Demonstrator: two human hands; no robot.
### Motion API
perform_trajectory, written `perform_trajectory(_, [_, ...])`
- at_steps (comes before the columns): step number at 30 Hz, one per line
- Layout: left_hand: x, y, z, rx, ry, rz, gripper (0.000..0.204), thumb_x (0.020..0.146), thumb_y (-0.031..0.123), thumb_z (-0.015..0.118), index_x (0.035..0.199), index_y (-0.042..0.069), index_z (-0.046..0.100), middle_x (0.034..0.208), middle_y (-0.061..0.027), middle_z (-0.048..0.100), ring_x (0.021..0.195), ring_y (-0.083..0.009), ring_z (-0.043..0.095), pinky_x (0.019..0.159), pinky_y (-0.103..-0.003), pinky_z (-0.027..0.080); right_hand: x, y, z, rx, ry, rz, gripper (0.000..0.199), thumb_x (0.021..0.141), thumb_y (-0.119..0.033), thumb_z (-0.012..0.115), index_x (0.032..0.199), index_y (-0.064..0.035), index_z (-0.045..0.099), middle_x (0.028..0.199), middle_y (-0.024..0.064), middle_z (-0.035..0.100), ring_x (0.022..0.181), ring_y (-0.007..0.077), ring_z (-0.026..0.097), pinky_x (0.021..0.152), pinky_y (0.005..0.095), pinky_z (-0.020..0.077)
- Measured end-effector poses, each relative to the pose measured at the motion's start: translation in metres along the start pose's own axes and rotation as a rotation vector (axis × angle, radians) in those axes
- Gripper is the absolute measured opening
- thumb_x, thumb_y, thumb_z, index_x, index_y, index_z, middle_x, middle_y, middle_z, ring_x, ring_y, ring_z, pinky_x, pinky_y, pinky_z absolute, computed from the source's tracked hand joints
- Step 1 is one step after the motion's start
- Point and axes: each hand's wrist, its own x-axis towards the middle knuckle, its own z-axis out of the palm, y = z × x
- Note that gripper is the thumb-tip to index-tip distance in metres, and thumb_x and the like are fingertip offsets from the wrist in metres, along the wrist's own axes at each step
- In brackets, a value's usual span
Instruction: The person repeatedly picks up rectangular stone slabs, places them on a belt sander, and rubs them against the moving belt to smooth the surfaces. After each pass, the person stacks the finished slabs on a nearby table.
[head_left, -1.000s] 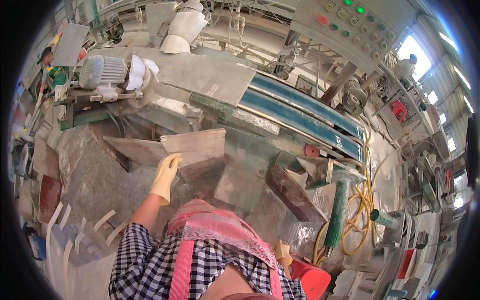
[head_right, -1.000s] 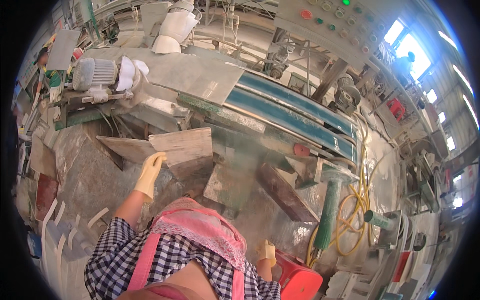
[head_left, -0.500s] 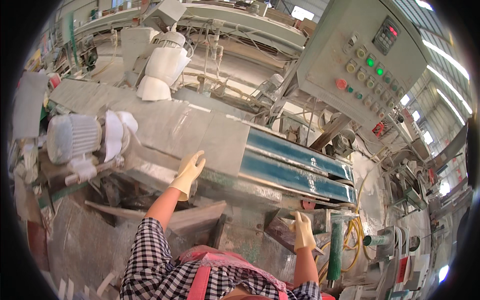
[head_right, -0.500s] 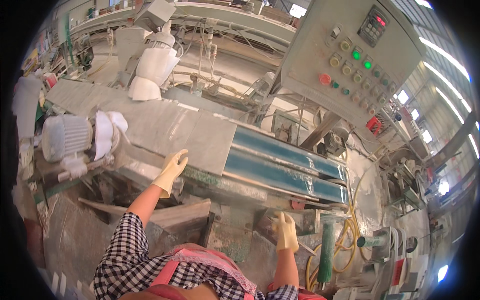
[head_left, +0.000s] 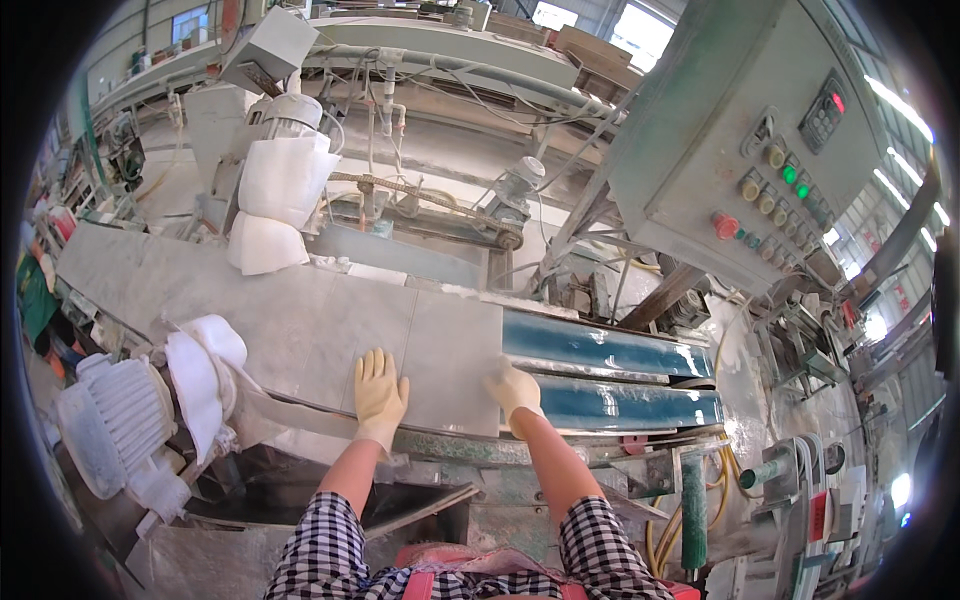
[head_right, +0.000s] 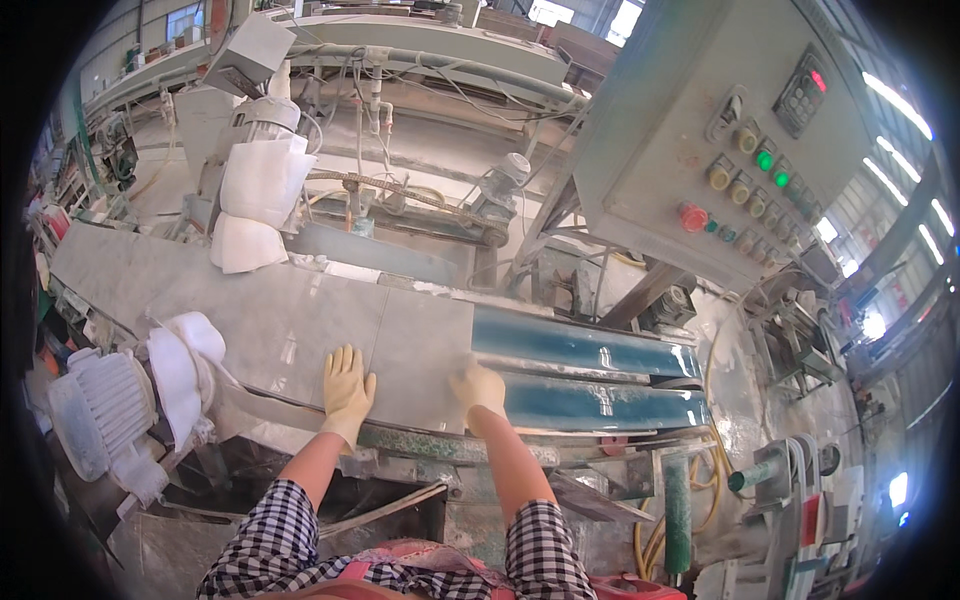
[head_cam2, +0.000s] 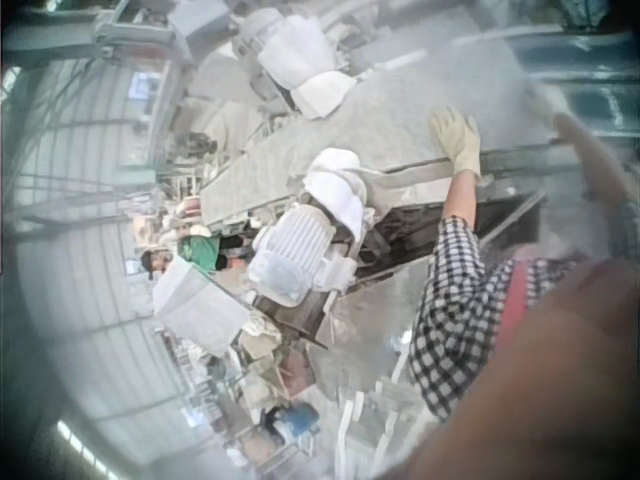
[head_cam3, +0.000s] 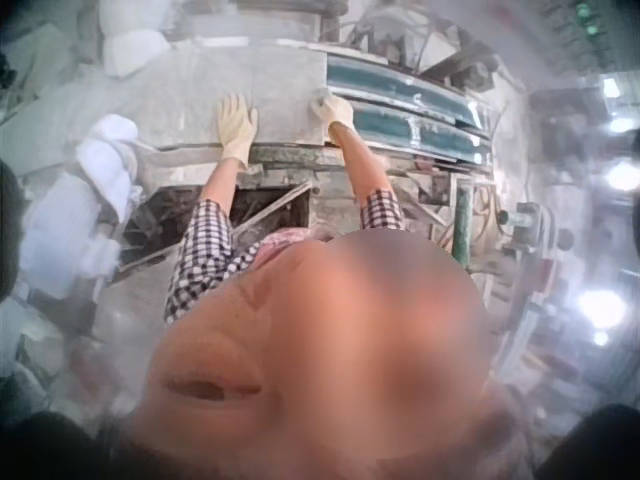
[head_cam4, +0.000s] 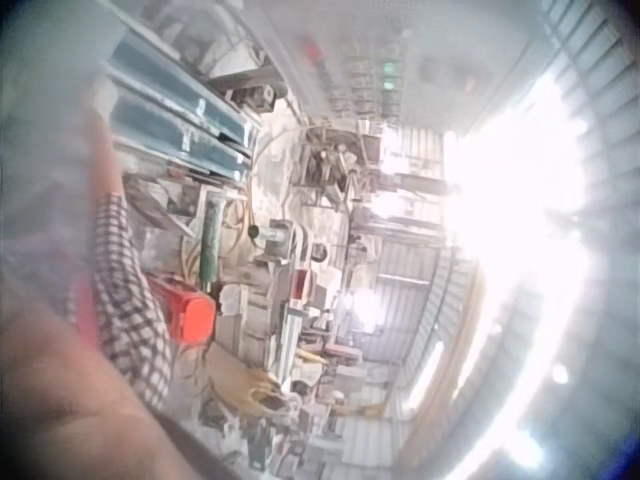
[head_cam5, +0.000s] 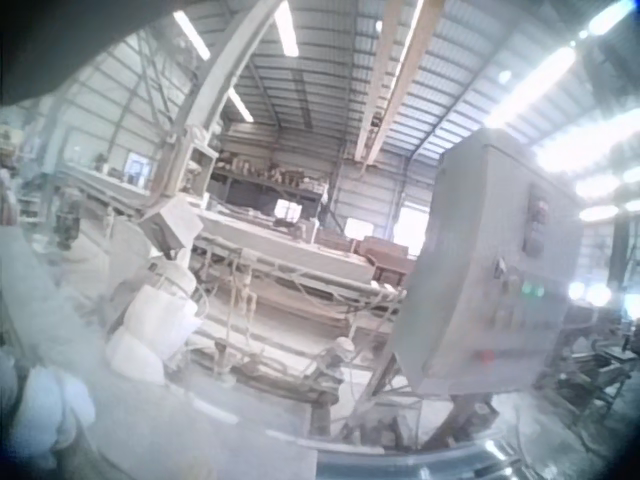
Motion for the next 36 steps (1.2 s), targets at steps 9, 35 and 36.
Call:
perform_trajectory(9, [0.004, 0.007, -0.012, -0.041, -0.081, -0.005, 0.063, 0.089, 0.031, 0.061, 0.137, -0.008, 0.052, 0.146, -0.0258, 0.048, 0.139, -0.0406, 0.039, 0.12, -0.051, 0.024, 0.047, -0.008, 0.021, 0.043, 0.026, 0.309, 0.046, 0.085, -0.04, 0.062, 0.125, -0.0164, 0.062, 0.104, 0.0194, 0.072, 0.101, 0.037, 0.068, 0.088, 0.0457, 0.0536])
perform_trajectory(35, [0.009, 0.006, -0.007, -0.208, -0.033, 0.013, 0.067, 0.083, 0.03, 0.069, 0.135, -0.008, 0.051, 0.14, -0.0264, 0.051, 0.134, -0.0416, 0.042, 0.118, -0.052, 0.026, -0.023, -0.031, -0.001, 0.422, 0.18, 0.015, 0.034, 0.086, -0.016, 0.061, 0.118, -0.0047, 0.063, 0.111, 0.0247, 0.068, 0.107, 0.0462, 0.061, 0.09, 0.0515, 0.0495])
perform_trajectory(36, [0.014, 0.008, -0.005, -0.236, -0.156, -0.043, 0.07, 0.084, 0.033, 0.07, 0.138, -0.007, 0.05, 0.145, -0.027, 0.047, 0.138, -0.0414, 0.039, 0.119, -0.052, 0.024, -0.025, -0.024, -0.008, 0.387, 0.126, 0.033, 0.035, 0.086, -0.015, 0.06, 0.12, -0.0065, 0.062, 0.111, 0.0238, 0.068, 0.107, 0.0455, 0.061, 0.09, 0.0518, 0.0494])
